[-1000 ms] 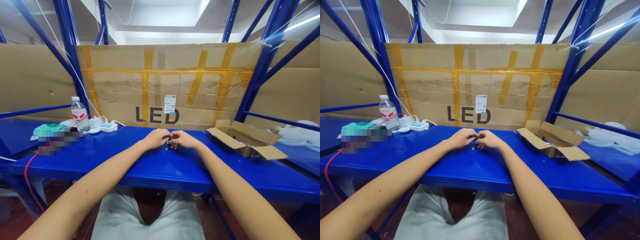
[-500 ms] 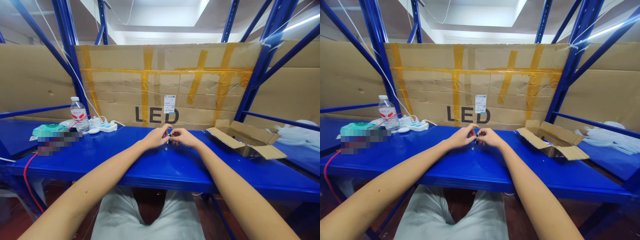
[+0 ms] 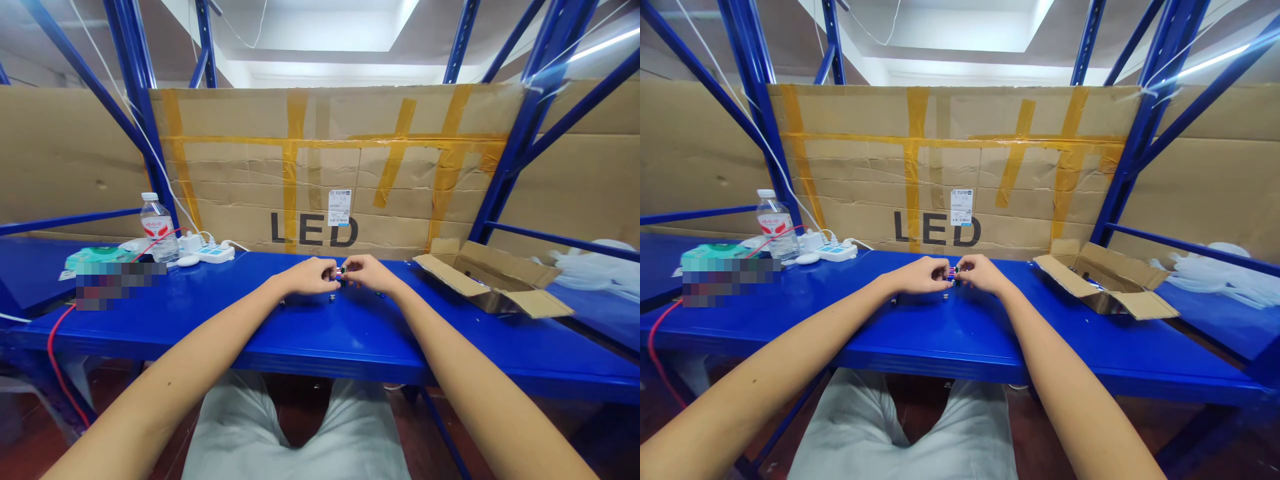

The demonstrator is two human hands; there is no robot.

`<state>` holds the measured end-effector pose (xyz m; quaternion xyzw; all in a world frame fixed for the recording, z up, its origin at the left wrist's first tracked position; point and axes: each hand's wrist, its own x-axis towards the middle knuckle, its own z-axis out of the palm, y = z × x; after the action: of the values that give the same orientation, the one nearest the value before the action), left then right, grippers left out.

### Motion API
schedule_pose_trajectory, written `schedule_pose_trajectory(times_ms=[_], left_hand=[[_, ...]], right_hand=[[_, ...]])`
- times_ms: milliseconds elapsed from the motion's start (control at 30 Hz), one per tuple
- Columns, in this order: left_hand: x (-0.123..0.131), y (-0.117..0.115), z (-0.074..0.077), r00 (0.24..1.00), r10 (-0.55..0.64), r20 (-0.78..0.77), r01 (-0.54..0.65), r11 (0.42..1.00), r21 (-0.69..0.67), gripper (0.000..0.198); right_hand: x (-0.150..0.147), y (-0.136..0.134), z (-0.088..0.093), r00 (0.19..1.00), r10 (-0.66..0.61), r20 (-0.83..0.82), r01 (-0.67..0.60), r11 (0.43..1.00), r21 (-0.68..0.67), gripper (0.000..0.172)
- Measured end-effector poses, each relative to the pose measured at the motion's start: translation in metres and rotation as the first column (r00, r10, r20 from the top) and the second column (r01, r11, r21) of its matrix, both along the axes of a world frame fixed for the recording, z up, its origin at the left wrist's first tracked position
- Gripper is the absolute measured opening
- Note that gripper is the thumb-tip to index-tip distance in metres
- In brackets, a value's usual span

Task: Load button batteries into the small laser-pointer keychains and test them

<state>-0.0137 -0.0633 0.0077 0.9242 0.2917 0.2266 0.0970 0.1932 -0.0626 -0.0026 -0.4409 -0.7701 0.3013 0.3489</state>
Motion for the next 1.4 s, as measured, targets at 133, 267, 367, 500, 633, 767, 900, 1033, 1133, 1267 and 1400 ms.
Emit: schedule_pose_trajectory(times_ms=[133,267,367,500,633,767,900,1033,1133,1267,1400], left_hand=[[0.001,0.002,-0.006,0.982,-0.082,-0.168,0.063,0.991,-0.115,0.01],[0.003,0.005,-0.011,0.974,-0.084,-0.212,0.052,0.987,-0.155,0.005],[0.002,0.008,-0.011,0.996,-0.034,-0.081,0.029,0.998,-0.064,0.005],[0.003,0.013,-0.01,0.947,0.048,0.318,-0.073,0.995,0.067,0.008],[0.008,0.016,-0.013,0.914,0.062,0.401,-0.087,0.995,0.045,0.008],[0.009,0.016,-0.015,0.918,0.095,0.385,-0.098,0.995,-0.013,0.007],[0.008,0.017,-0.015,0.902,0.105,0.418,-0.083,0.994,-0.07,0.006],[0.008,0.016,-0.013,0.897,0.097,0.431,-0.05,0.992,-0.12,0.007],[0.009,0.013,-0.013,0.902,0.079,0.423,-0.024,0.991,-0.134,0.007],[0.008,0.014,-0.014,0.898,0.063,0.436,-0.013,0.993,-0.115,0.008],[0.006,0.017,-0.016,0.909,0.035,0.416,0.002,0.996,-0.088,0.009]], right_hand=[[0.001,0.002,-0.002,0.999,-0.006,0.033,0.005,1.0,0.018,0.015],[0.002,0.004,-0.002,0.996,-0.007,0.093,0.0,0.997,0.079,0.015],[0.002,0.004,-0.003,0.993,0.017,0.115,-0.032,0.991,0.133,0.019],[-0.002,0.002,-0.003,0.991,0.045,0.128,-0.064,0.988,0.143,0.026],[-0.006,0.002,-0.005,0.986,0.085,0.141,-0.106,0.983,0.147,0.026],[-0.009,0.004,-0.008,0.987,0.091,0.132,-0.12,0.965,0.232,0.019],[-0.012,0.002,-0.012,0.997,0.057,0.049,-0.07,0.948,0.311,0.019],[-0.016,-0.003,-0.011,0.997,-0.04,0.071,0.007,0.91,0.415,0.014],[-0.016,-0.004,-0.01,0.995,-0.076,0.059,0.036,0.864,0.501,0.009],[-0.014,-0.001,-0.011,0.997,-0.068,0.031,0.042,0.858,0.511,0.005],[-0.014,-0.002,-0.01,0.995,-0.035,0.089,-0.013,0.87,0.492,0.012]])
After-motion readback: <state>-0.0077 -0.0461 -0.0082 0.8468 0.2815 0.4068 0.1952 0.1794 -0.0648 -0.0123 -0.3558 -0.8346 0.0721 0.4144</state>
